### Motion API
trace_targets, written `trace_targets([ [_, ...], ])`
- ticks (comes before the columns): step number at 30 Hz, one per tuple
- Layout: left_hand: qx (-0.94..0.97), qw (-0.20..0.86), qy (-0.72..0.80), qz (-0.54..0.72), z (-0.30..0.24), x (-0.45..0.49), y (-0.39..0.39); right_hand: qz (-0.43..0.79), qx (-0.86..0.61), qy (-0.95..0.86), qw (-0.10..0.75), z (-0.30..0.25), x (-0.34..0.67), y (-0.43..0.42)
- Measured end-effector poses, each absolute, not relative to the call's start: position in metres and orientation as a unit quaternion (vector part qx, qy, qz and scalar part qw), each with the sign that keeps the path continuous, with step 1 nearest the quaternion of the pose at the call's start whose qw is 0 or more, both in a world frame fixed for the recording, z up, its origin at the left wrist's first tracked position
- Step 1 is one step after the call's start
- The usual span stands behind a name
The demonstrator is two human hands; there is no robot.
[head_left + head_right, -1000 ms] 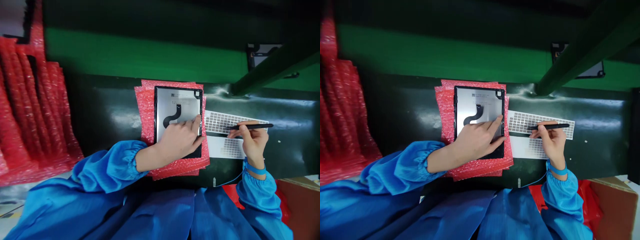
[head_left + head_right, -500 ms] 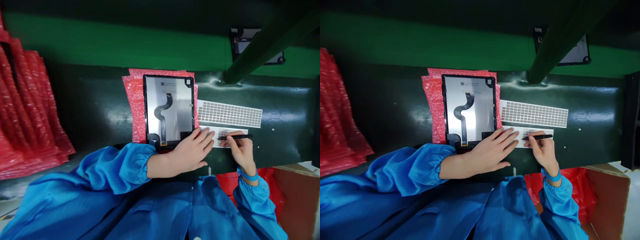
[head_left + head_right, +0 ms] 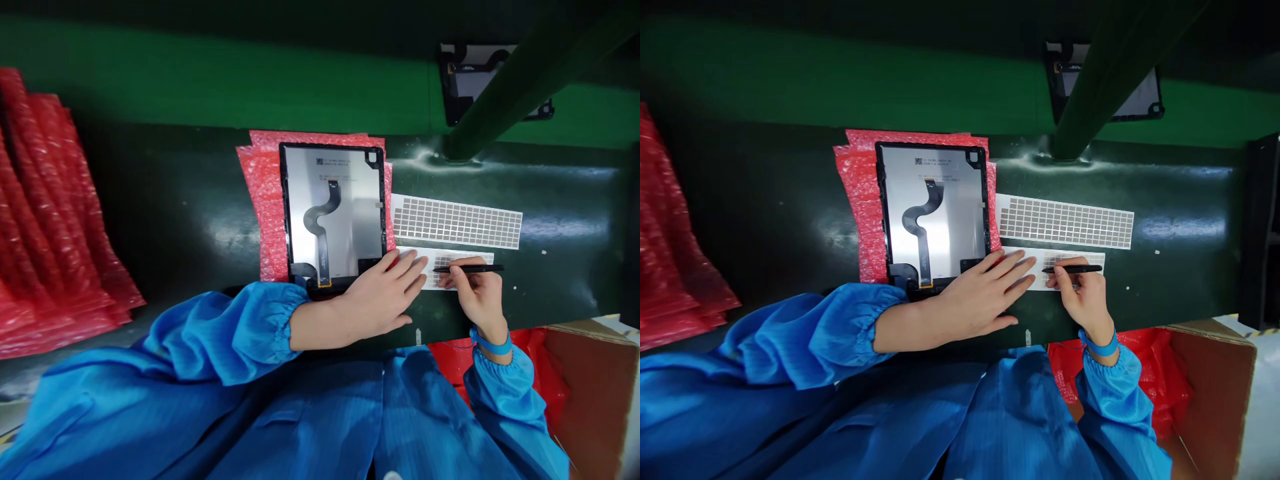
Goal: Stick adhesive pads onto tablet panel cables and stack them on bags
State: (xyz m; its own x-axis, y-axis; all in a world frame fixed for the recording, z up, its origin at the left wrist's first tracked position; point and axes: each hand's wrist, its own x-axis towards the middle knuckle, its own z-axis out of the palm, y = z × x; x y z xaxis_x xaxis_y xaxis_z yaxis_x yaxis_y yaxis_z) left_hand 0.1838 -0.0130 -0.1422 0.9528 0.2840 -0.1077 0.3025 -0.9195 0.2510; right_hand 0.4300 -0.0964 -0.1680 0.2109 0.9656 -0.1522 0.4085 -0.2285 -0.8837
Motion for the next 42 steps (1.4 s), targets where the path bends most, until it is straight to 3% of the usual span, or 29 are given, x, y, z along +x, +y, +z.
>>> trace_targets([
  [6, 0.98, 0.135, 0.147, -0.026, -0.142, 0.185, -0.012, 0.393, -0.688, -0.476, 0.381, -0.167, 0.43, -0.094],
  [12, 0.98, 0.142, 0.143, 0.001, -0.145, 0.187, -0.009, 0.41, -0.678, -0.413, 0.449, -0.157, 0.425, -0.088],
  [20, 0.949, 0.189, 0.229, 0.109, -0.105, 0.154, 0.004, 0.414, -0.628, -0.423, 0.506, -0.129, 0.397, -0.035],
  [30, 0.93, 0.125, 0.346, 0.004, -0.135, 0.119, 0.033, 0.497, -0.563, -0.497, 0.435, -0.132, 0.287, 0.073],
  [42, 0.921, 0.191, 0.339, -0.003, -0.133, 0.111, 0.045, 0.478, -0.6, -0.518, 0.379, -0.155, 0.266, 0.082],
])
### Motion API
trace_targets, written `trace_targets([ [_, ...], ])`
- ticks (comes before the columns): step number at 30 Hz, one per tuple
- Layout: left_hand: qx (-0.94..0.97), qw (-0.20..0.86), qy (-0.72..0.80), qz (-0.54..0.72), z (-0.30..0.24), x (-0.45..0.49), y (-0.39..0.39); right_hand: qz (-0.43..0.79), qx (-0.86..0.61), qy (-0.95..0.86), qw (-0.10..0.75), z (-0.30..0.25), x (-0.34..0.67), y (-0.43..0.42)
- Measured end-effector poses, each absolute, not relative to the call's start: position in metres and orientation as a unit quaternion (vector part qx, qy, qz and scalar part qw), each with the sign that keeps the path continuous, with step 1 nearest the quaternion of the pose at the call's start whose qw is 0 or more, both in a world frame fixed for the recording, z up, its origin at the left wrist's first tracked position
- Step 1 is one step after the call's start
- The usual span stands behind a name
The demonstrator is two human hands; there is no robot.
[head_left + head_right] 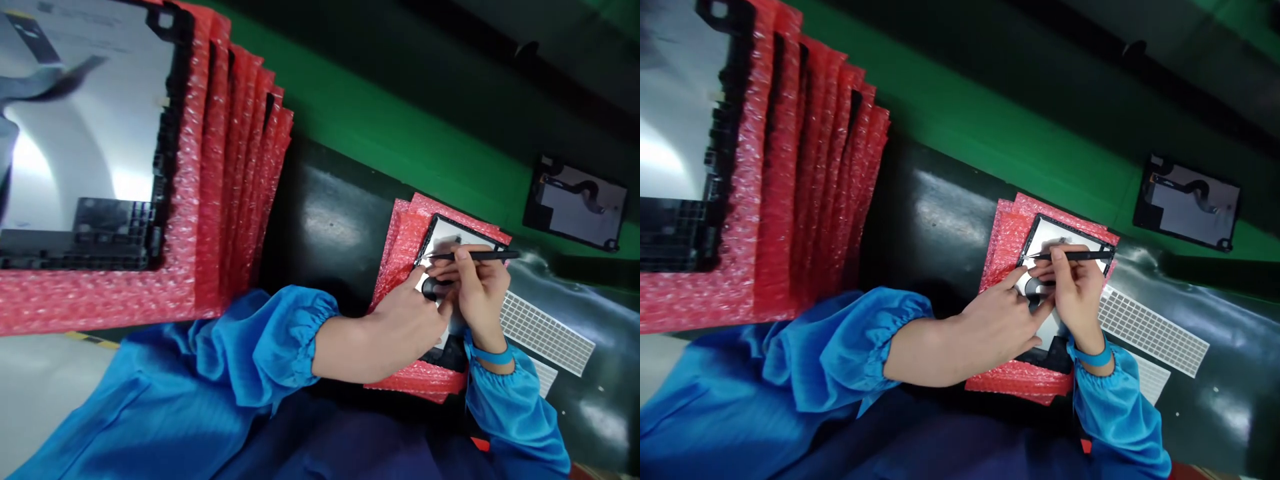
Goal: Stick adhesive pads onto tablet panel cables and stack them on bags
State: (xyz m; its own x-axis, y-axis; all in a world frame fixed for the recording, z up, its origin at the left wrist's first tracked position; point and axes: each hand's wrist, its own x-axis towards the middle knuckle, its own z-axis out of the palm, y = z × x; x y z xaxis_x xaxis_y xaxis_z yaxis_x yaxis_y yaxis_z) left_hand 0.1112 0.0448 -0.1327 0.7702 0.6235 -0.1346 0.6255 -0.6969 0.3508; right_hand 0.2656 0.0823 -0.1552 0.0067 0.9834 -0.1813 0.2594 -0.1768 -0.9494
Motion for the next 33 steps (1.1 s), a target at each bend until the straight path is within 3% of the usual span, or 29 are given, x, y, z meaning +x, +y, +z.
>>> trace_targets([
  [33, 0.917, 0.23, 0.326, 0.022, -0.141, 0.105, 0.061, 0.474, -0.61, -0.505, 0.385, -0.155, 0.261, 0.083],
])
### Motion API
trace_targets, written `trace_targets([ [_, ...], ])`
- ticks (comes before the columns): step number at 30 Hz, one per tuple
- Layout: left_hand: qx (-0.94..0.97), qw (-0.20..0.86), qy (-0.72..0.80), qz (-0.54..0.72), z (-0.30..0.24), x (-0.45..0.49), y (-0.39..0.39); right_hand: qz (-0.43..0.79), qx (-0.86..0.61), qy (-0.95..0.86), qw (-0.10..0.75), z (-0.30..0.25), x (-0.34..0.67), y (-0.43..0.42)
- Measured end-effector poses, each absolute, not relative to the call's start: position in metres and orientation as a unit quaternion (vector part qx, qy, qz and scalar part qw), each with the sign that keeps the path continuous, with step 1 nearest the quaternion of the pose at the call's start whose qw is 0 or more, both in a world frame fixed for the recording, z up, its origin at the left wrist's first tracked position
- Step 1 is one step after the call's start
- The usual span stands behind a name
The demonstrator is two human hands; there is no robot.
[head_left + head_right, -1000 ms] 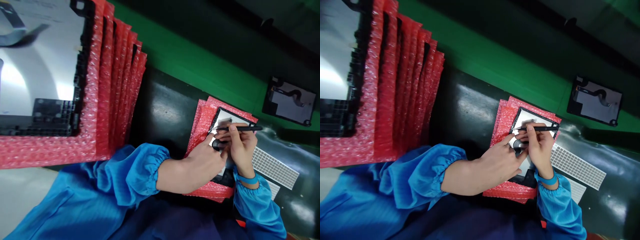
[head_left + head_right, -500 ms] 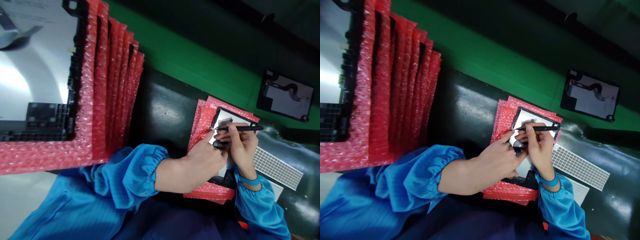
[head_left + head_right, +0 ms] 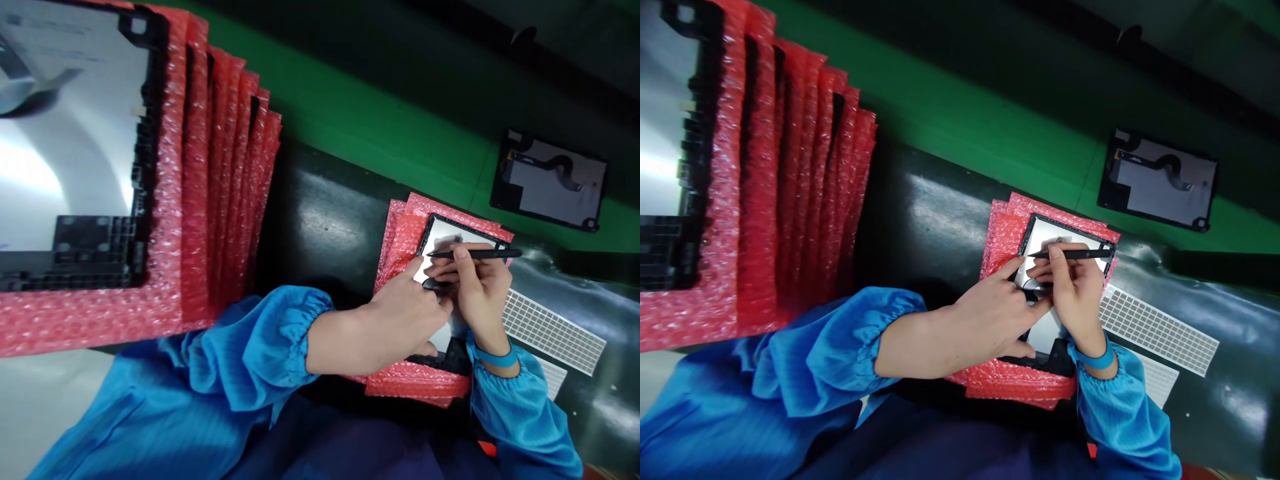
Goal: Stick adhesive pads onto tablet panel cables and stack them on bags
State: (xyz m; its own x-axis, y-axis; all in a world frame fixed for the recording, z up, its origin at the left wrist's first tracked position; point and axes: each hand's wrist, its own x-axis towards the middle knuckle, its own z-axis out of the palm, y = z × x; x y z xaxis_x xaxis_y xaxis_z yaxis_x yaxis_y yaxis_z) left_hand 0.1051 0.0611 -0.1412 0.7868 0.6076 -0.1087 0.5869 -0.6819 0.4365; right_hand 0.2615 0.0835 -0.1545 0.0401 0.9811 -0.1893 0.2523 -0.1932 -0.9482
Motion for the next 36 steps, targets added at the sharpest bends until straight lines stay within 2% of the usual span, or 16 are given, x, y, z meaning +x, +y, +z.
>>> trace_targets([
  [7, 0.918, 0.236, 0.306, 0.087, -0.135, 0.097, 0.07, 0.493, -0.584, -0.477, 0.434, -0.152, 0.265, 0.084],
  [10, 0.864, 0.249, 0.429, 0.084, -0.127, 0.083, 0.065, 0.475, -0.567, -0.471, 0.48, -0.141, 0.277, 0.074],
  [13, 0.778, 0.219, 0.588, 0.033, -0.127, 0.064, 0.056, 0.456, -0.562, -0.467, 0.508, -0.134, 0.297, 0.057],
  [18, 0.742, 0.233, 0.628, 0.017, -0.135, 0.045, 0.054, 0.437, -0.583, -0.435, 0.53, -0.146, 0.33, 0.03],
  [23, 0.737, 0.275, 0.598, 0.155, -0.134, 0.052, 0.057, 0.429, -0.585, -0.405, 0.556, -0.164, 0.35, 0.019],
  [27, 0.657, 0.396, 0.557, 0.319, -0.146, 0.068, 0.057, 0.434, -0.577, -0.379, 0.579, -0.172, 0.356, 0.017],
  [30, 0.606, 0.445, 0.528, 0.394, -0.162, 0.079, 0.067, 0.444, -0.56, -0.362, 0.598, -0.177, 0.356, 0.017],
  [36, 0.557, 0.465, 0.484, 0.489, -0.177, 0.075, 0.16, 0.459, -0.528, -0.354, 0.621, -0.186, 0.353, 0.015],
])
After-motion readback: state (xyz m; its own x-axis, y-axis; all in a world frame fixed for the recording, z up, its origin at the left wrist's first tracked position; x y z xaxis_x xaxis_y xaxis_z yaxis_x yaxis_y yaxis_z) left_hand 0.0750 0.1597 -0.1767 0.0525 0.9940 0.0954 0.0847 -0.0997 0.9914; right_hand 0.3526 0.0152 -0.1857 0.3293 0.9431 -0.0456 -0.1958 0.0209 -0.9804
